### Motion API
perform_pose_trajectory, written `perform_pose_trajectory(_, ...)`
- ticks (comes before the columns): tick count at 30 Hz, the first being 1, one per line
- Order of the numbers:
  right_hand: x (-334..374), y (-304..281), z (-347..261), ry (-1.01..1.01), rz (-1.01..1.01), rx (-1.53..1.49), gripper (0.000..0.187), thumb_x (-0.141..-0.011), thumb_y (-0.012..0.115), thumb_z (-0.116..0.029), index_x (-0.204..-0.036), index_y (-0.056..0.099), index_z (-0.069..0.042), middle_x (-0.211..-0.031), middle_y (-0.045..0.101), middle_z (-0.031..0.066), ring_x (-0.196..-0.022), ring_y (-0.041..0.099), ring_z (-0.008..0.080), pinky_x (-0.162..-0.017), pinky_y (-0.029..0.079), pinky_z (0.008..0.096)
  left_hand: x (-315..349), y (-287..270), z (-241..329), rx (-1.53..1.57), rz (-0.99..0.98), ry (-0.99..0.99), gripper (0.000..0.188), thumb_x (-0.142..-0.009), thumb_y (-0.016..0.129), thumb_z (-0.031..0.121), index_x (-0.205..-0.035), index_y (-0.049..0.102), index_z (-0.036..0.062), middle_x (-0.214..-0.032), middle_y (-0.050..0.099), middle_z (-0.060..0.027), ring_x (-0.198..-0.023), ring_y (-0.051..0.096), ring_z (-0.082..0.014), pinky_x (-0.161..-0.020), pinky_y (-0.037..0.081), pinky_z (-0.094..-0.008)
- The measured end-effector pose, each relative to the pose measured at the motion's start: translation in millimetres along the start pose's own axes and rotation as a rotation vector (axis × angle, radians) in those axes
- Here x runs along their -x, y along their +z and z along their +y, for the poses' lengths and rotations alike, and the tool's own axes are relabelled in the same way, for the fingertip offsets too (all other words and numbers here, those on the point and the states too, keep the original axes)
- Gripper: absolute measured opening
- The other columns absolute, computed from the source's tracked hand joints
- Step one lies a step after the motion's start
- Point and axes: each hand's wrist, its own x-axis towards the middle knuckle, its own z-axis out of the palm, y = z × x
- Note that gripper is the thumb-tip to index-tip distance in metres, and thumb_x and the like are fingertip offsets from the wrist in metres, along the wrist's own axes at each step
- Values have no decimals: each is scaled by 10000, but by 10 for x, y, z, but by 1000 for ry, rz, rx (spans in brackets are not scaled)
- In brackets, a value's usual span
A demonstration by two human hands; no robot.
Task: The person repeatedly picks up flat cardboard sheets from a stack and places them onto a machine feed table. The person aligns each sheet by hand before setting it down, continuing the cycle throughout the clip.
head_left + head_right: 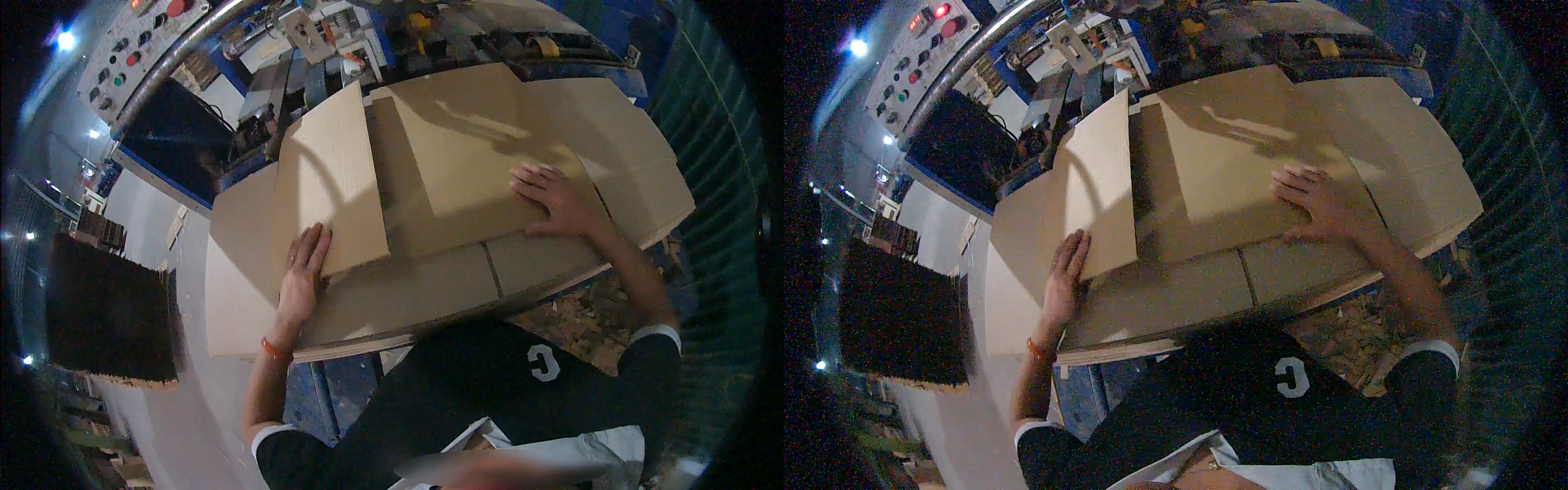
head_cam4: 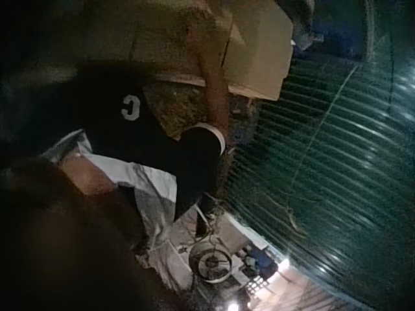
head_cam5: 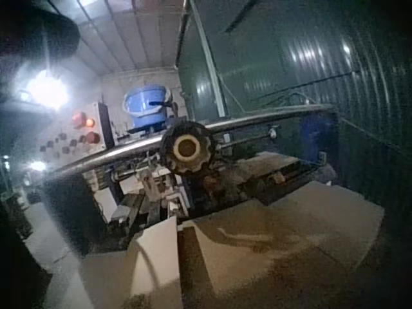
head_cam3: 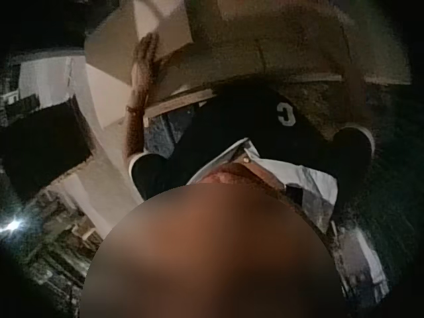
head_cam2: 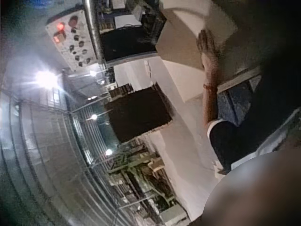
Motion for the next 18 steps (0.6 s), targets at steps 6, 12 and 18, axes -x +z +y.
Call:
perform_pose_trajectory(6,-621,37,433,102,-69,22,817,-668,620,-597,-1300,431,-115,-1368,382,115,-1256,345,325,-1041,264,436,-626,223,-422,-6,174,-18,713,-698,645,-16,-1339,367,122,-1341,393,-126,-1222,377,-321,-1012,346,-386)
perform_pose_trajectory(12,-1064,143,858,165,-14,77,753,-697,549,-650,-1267,466,-166,-1342,412,98,-1264,335,313,-1037,285,434,-1163,449,-759,-148,176,-64,658,-745,639,53,-1336,351,91,-1264,450,-186,-1186,402,-356,-968,362,-412)
perform_pose_trajectory(18,-1023,139,586,410,58,156,594,-796,568,-464,-1283,439,-149,-1343,400,124,-1247,358,312,-1020,310,427,-1250,382,-766,-152,338,-39,699,-752,659,134,-1343,301,28,-1263,431,-228,-1199,379,-389,-1000,316,-416)
